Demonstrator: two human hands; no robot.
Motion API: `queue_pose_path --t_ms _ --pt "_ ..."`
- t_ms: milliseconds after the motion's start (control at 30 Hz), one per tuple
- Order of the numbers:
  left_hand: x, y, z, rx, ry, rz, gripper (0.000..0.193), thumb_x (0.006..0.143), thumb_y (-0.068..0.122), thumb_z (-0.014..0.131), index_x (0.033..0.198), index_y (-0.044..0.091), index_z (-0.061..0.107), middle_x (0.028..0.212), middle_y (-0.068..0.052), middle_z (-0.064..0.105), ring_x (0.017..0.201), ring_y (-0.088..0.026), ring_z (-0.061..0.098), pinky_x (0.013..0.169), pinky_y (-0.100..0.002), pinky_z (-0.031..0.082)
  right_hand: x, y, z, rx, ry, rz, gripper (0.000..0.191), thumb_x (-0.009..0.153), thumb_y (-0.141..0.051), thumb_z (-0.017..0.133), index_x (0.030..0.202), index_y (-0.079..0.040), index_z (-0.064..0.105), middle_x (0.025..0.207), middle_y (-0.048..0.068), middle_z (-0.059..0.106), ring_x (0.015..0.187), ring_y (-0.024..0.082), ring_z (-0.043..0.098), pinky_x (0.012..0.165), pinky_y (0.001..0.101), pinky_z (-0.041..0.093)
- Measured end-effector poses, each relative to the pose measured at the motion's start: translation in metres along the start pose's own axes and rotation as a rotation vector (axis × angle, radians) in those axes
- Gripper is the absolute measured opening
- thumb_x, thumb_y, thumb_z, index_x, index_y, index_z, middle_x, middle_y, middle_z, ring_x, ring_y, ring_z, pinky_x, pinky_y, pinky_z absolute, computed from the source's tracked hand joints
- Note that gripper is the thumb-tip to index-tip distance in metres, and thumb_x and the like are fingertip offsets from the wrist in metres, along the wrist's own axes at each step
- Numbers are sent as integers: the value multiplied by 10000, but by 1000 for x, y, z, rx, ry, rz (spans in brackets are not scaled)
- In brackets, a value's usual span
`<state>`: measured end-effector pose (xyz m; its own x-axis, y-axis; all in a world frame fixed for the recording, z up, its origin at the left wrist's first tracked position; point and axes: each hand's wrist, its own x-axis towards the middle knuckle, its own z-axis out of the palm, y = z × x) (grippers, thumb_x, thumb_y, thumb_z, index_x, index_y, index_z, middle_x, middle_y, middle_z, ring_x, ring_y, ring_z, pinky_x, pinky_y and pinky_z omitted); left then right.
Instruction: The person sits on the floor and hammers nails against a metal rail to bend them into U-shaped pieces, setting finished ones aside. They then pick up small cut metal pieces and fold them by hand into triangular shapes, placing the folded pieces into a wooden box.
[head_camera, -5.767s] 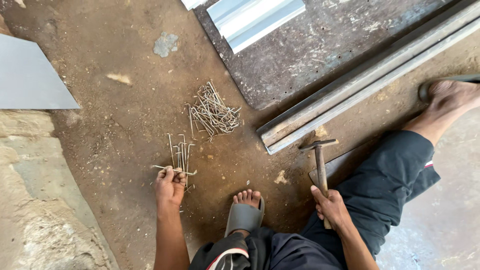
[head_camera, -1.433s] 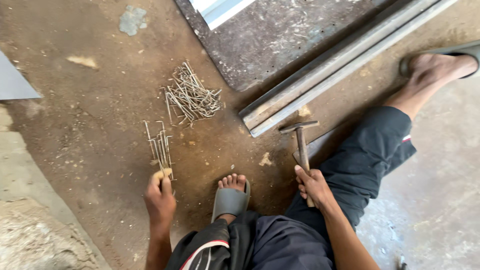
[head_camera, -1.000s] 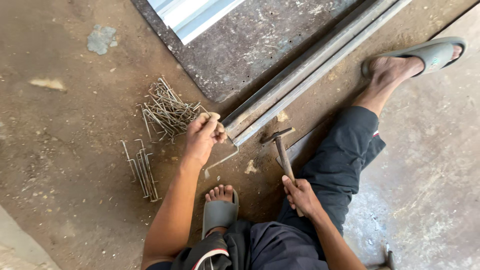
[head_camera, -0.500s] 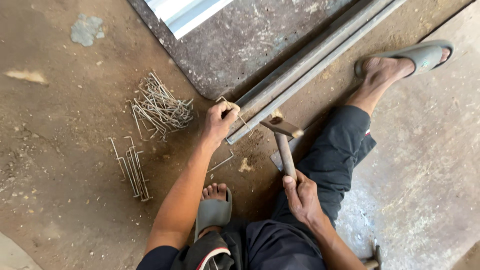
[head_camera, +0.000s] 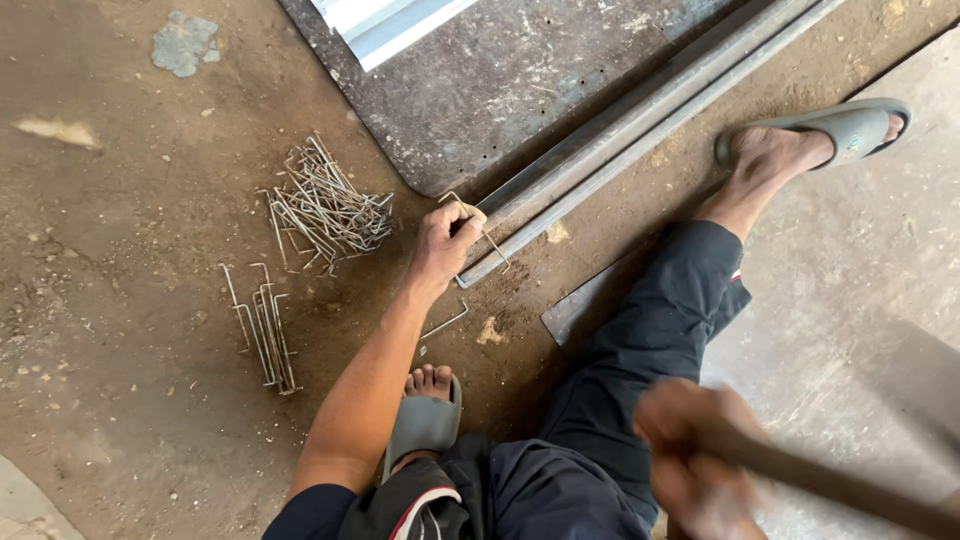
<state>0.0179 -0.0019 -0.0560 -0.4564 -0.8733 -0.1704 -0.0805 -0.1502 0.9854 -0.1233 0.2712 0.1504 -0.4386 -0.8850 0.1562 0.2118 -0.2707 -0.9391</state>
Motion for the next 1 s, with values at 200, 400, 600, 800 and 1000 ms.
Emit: queue_pose_path --t_ms 200,400,600,800,1000 --pt "4 -5 -2 -10 45 167 109 944 119 673 942 13 700 821 4 672 759 -79 565 686 -274 486 15 121 -28 -834 -69 226 430 1071 -369 486 794 -52 575 620 17 488 563 116 430 481 286 396" --pt "2 -5 -4 -27 65 107 116 955 129 661 946 17 691 795 2 632 739 -82 541 667 -288 464 -5 111 -51 -771 -75 355 413 1083 -266 467 772 -8 549 629 17 488 551 118 436 494 314 380" --pt "2 -2 -9 112 115 120 128 952 147 662 955 28 710 843 -31 693 766 -117 589 692 -305 493 21 105 -18 -1091 -257 185 335 1071 -234 519 903 34 629 724 153 557 592 301 542 574 392 451" --pt "0 4 -7 239 120 261 110 967 146 649 968 42 683 905 -89 730 836 -174 684 761 -334 534 26 104 -8 -1009 -190 242 300 1046 -170 503 908 68 622 731 208 566 579 363 562 575 417 477" --pt "-2 5 -6 281 107 331 44 961 95 645 969 52 647 920 -95 727 859 -201 703 765 -374 546 31 105 -12 -1106 -253 227 346 1050 -164 512 808 64 605 701 217 555 568 372 563 561 443 449"
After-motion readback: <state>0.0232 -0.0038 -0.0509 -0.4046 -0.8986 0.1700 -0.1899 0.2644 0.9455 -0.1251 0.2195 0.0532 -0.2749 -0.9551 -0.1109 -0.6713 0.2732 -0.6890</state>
